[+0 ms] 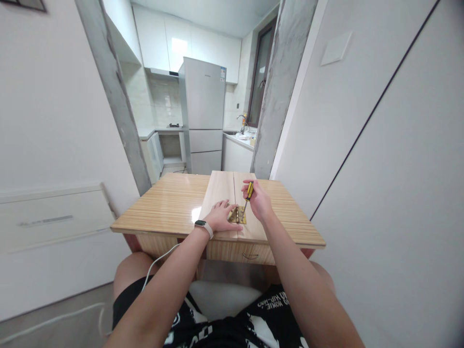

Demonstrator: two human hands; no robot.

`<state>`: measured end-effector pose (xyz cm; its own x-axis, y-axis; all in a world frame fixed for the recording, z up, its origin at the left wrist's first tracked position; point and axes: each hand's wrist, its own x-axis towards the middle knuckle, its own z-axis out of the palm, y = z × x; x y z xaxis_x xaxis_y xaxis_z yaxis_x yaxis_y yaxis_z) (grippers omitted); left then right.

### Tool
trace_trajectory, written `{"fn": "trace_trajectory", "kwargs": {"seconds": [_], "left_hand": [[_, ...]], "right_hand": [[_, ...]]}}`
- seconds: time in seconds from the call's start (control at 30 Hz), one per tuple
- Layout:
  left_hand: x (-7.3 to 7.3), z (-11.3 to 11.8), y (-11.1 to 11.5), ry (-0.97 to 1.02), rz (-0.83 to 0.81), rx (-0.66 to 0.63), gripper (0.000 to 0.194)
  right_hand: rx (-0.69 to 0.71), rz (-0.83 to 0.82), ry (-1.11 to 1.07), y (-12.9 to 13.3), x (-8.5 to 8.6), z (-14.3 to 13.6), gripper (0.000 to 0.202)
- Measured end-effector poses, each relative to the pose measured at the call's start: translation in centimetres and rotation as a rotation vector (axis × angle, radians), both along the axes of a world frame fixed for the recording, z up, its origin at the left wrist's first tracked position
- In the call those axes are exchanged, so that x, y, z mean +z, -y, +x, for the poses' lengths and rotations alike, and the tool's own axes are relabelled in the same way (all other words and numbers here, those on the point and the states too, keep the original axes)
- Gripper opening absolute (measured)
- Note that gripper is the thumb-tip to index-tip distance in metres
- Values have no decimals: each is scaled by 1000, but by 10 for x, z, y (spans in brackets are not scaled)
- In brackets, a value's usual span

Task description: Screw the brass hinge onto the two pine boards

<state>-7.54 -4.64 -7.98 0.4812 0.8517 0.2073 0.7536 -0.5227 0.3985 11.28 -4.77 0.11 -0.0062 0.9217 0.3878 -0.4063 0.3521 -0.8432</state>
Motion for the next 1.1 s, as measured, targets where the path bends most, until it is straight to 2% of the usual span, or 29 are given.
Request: {"fn": "trace_trajectory", "kwargs": {"seconds": [0.23, 0.63, 0.8, 0.97, 1.1], "left_hand": [[-4, 1, 4, 2, 31, -2, 100], [-4, 1, 7, -81, 90, 9, 100], [-4, 1, 6, -85, 96, 13, 104], [-6, 1, 5, -84, 89, 13, 106], [-7, 1, 4, -79, 86, 13, 108]], "right_hand": [[-93, 12, 48, 1, -4, -4, 42], [-16, 26, 37, -1, -8, -6, 44], [-78, 27, 36, -2, -11, -7, 39], [-61, 39, 68, -1, -10, -7, 39], [-26, 35, 101, 0, -9, -8, 47]]}}
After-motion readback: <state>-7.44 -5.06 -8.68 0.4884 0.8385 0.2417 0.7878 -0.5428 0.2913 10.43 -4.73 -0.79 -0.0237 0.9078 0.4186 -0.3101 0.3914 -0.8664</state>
